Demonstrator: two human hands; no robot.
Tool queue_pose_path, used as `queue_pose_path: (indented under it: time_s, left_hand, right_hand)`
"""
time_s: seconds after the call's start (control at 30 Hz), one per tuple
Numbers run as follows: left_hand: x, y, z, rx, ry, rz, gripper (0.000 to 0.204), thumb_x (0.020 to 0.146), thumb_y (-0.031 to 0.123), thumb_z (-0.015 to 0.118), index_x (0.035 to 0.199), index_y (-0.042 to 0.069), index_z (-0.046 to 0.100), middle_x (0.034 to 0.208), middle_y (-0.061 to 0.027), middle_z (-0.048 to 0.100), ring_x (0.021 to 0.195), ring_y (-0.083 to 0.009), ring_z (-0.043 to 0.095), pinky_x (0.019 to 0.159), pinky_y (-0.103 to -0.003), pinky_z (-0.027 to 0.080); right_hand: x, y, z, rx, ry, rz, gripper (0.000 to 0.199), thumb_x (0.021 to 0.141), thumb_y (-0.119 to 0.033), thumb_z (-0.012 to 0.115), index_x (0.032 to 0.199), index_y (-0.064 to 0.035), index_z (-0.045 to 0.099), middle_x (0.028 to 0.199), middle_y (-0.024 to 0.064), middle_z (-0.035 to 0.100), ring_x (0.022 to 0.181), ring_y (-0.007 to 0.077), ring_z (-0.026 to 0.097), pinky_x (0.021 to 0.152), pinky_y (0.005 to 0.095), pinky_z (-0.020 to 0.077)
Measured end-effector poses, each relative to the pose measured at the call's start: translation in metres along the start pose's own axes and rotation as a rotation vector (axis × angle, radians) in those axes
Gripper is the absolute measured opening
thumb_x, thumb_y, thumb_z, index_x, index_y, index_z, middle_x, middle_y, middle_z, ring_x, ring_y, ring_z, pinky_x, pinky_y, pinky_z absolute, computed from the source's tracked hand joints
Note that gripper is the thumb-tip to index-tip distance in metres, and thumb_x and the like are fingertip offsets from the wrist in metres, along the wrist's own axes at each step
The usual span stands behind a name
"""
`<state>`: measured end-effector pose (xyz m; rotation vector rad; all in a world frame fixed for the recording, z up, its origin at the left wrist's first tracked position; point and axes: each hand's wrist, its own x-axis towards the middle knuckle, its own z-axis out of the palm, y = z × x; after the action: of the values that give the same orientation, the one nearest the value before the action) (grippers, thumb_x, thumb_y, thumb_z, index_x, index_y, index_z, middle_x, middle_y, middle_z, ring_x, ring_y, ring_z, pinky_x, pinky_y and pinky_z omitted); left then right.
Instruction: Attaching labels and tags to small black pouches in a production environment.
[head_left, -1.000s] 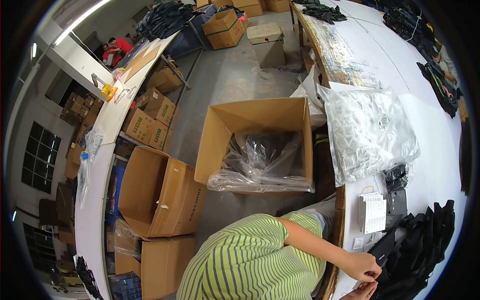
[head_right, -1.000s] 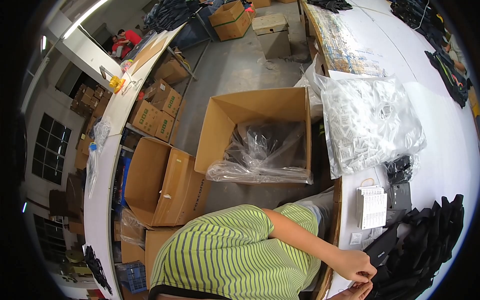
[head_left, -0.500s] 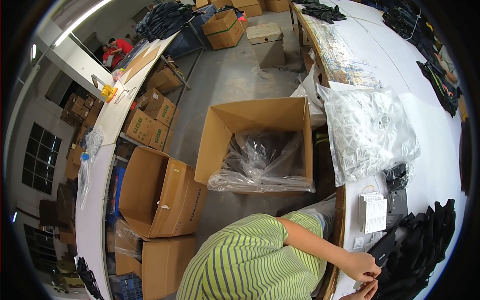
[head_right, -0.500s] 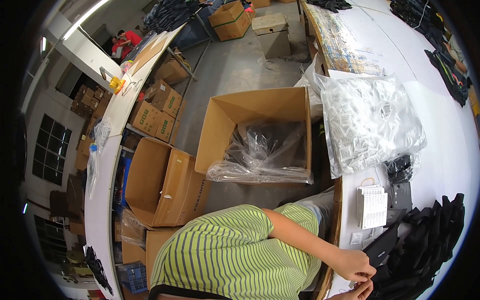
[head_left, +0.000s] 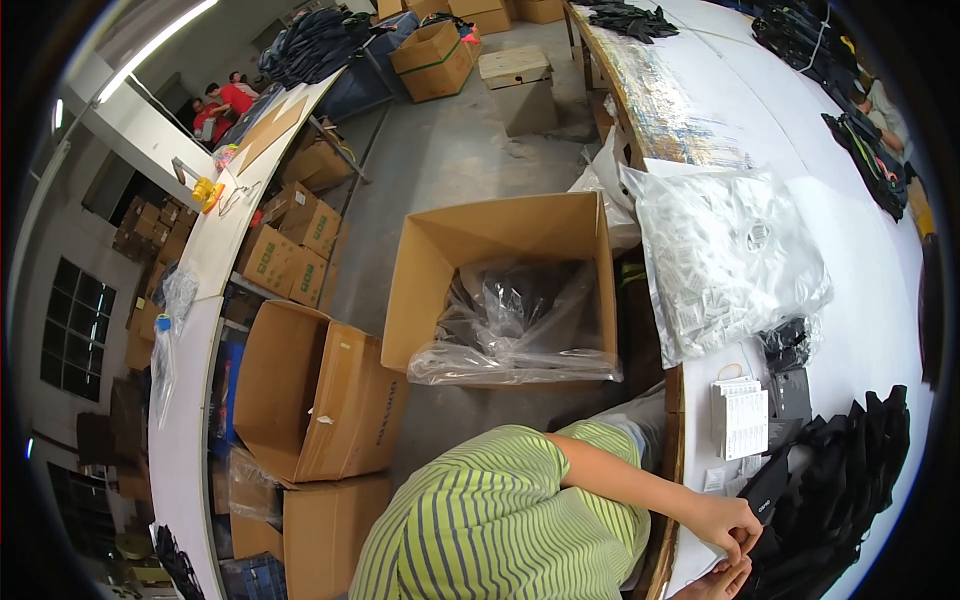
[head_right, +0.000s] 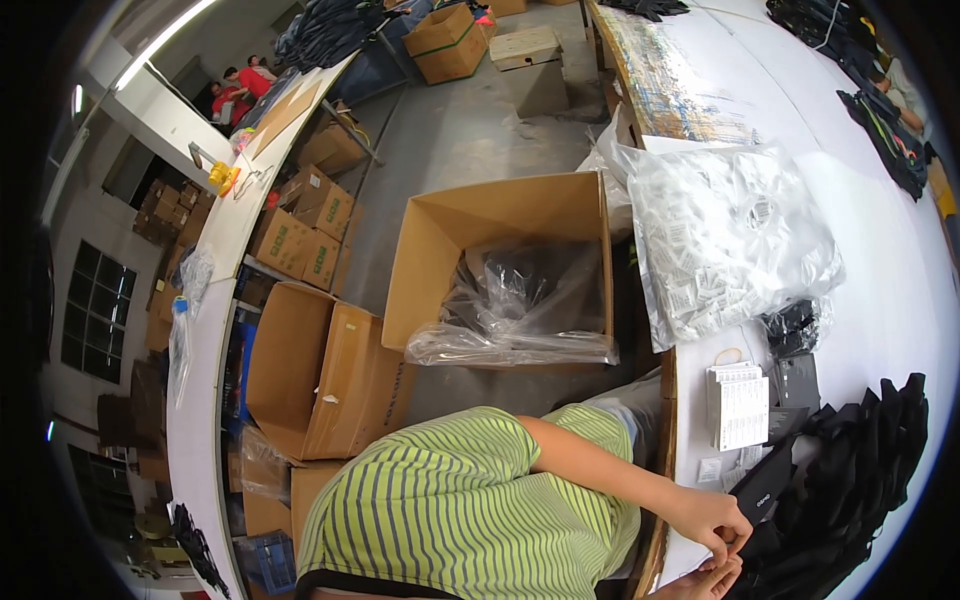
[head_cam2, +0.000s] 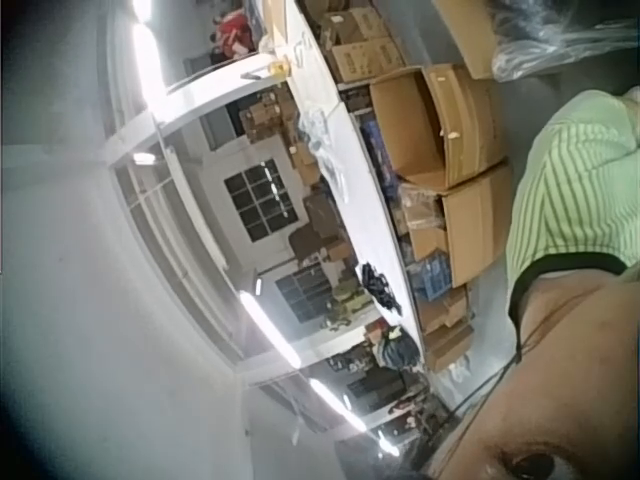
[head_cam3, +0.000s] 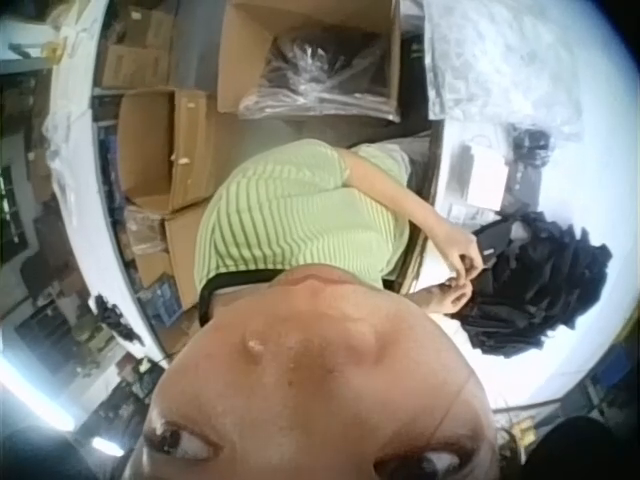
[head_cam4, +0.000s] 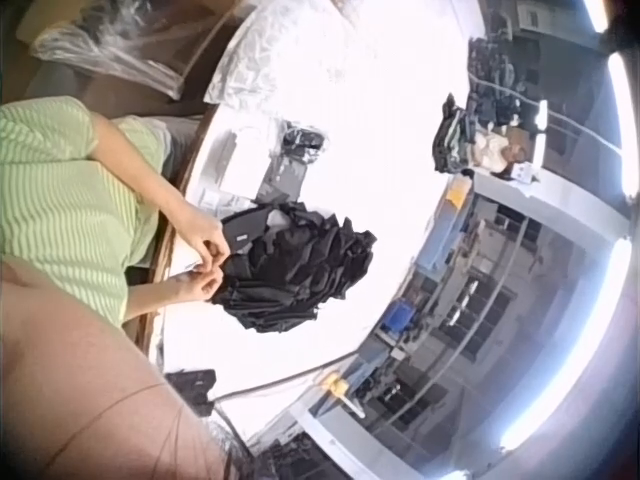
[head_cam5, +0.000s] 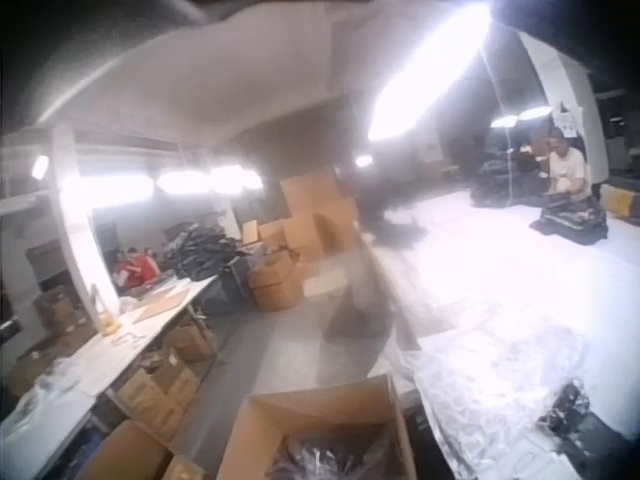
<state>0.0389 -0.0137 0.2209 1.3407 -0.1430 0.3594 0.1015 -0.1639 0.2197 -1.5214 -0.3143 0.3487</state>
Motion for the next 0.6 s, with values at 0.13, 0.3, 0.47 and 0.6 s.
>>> queue_pose_path:
  time_s: [0.13,0.3,0.47,0.6]
  left_hand:
    - [0.000,-0.005,0.011,-0.057,0.019,0.066,0.014,0.079,0.013,0.067,0.080,0.001,0.059,0.070,-0.0081,0.067,0.062,-0.0185,0.064,0.054,-0.029,0.045]
    - [0.001,0.003,0.011,0.272,-0.077,0.049,0.014,0.078,0.018,0.066,0.089,0.009,0.063,0.069,-0.0074,0.064,0.063,-0.0262,0.062,0.057,-0.034,0.045]
    - [-0.013,-0.023,0.015,0.542,-0.308,0.071,0.012,0.081,0.019,0.064,0.086,0.008,0.061,0.069,-0.0100,0.060,0.067,-0.0287,0.061,0.059,-0.038,0.047]
    - [-0.018,-0.023,0.028,0.622,-0.446,0.066,0.012,0.081,0.021,0.065,0.083,0.009,0.061,0.064,-0.0084,0.057,0.063,-0.0255,0.059,0.056,-0.036,0.046]
  right_hand:
    - [-0.007,-0.009,0.006,0.111,0.003,0.040,0.027,0.092,-0.031,0.057,0.091,-0.0038,0.060,0.073,0.0037,0.055,0.063,0.0099,0.047,0.058,0.0233,0.0372]
    - [0.000,0.000,-0.028,0.202,-0.221,0.087,0.019,0.093,-0.018,0.052,0.098,-0.0003,0.056,0.093,0.0052,0.057,0.087,0.0117,0.055,0.077,0.0229,0.0432]
    - [0.013,0.002,-0.028,-0.303,-0.084,0.077,0.017,0.091,-0.014,0.055,0.081,-0.0010,0.059,0.068,-0.0037,0.050,0.065,0.0053,0.044,0.059,0.0215,0.0358]
    - [0.016,0.014,-0.026,-0.524,0.013,-0.070,0.027,0.078,-0.018,0.069,0.098,-0.0030,0.060,0.095,0.0081,0.056,0.091,0.0194,0.053,0.081,0.0292,0.0419]
